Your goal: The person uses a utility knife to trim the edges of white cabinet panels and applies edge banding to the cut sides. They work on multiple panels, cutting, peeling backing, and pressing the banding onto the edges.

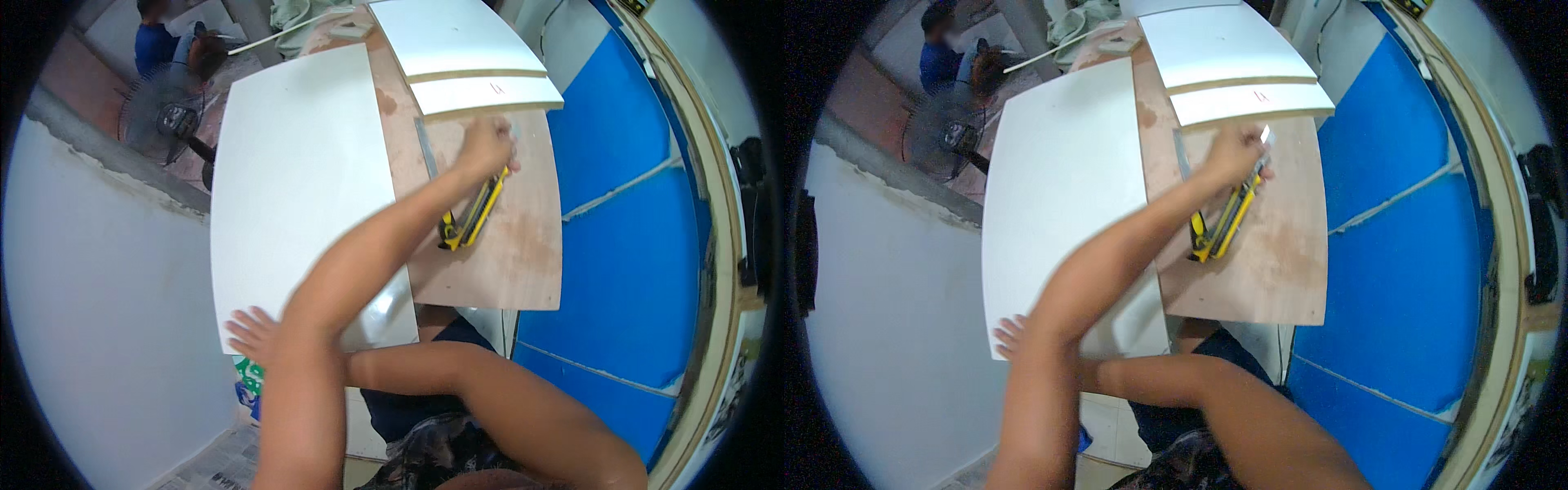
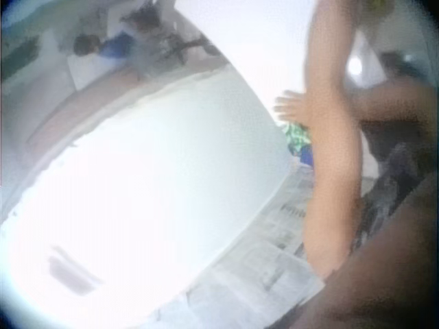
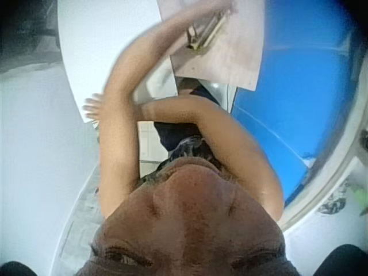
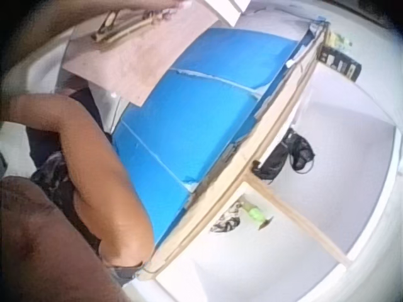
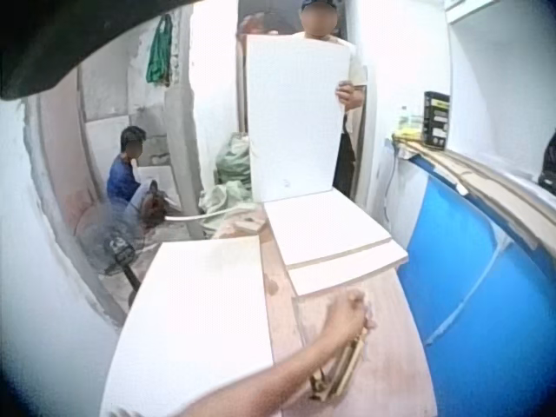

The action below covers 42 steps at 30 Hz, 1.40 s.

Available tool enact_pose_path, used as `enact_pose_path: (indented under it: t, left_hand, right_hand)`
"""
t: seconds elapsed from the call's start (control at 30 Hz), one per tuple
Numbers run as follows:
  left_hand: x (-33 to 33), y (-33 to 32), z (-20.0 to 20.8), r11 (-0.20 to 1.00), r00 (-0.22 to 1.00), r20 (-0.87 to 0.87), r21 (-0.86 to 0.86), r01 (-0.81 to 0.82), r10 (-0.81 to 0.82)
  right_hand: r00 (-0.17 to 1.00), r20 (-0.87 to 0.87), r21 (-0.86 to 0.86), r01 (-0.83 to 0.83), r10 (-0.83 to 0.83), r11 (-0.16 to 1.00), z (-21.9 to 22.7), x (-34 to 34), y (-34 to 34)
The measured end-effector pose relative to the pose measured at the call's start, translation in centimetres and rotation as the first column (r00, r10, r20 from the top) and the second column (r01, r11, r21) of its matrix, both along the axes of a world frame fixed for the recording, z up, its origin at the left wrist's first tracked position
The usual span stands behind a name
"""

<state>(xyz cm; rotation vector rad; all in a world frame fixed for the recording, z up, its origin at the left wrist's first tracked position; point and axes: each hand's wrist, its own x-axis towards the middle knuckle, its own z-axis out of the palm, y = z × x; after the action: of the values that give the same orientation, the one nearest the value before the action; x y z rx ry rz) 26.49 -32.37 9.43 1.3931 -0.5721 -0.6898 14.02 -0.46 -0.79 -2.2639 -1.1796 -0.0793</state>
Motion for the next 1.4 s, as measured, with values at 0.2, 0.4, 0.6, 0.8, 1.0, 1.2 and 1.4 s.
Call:
enact_pose_path:
  t: [0.2,0.4,0.6,0.8,1.0,1.2,1.4]
  left_hand:
    - [1.9,0.8,-3.9,0.952,0.901,0.337,0.039,-0.303,0.273]
    - [-0.2,26.8,-1.3,0.708,0.774,0.296,0.315,-0.632,0.559]
    - [-5.2,49.1,-2.9,0.205,0.641,0.481,0.682,-0.702,0.599]
    - [-1.2,51.7,-5.4,0.103,0.748,0.400,0.845,-0.525,0.529]
    - [2.8,47.6,-6.5,0.425,0.766,0.192,0.737,-0.525,0.614]
    - [5.0,44.7,4.4,0.347,0.819,0.262,0.809,-0.475,0.510]
    - [11.0,47.7,14.6,0.611,0.852,-0.059,0.723,-0.323,0.520]
  right_hand:
    - [0.830,-0.550,0.481,0.224,0.093,0.847,1.9,-6.4,-12.4]
    - [0.923,-0.033,-0.324,0.354,-0.384,0.877,8.1,-11.5,-25.9]
    - [0.555,-0.479,-0.324,0.608,-0.680,0.725,11.8,-13.7,-25.5]
    - [-0.395,-0.870,-0.412,0.911,-0.296,-0.006,6.5,-9.9,-17.5]
    - [-0.411,-0.880,-0.430,0.902,-0.237,0.032,4.3,-9.4,-17.6]
    - [-0.204,-0.920,-0.279,0.941,-0.335,0.191,14.4,-9.5,-18.4]
    - [0.011,-0.856,-0.148,0.953,-0.517,0.265,26.3,-5.1,-17.3]
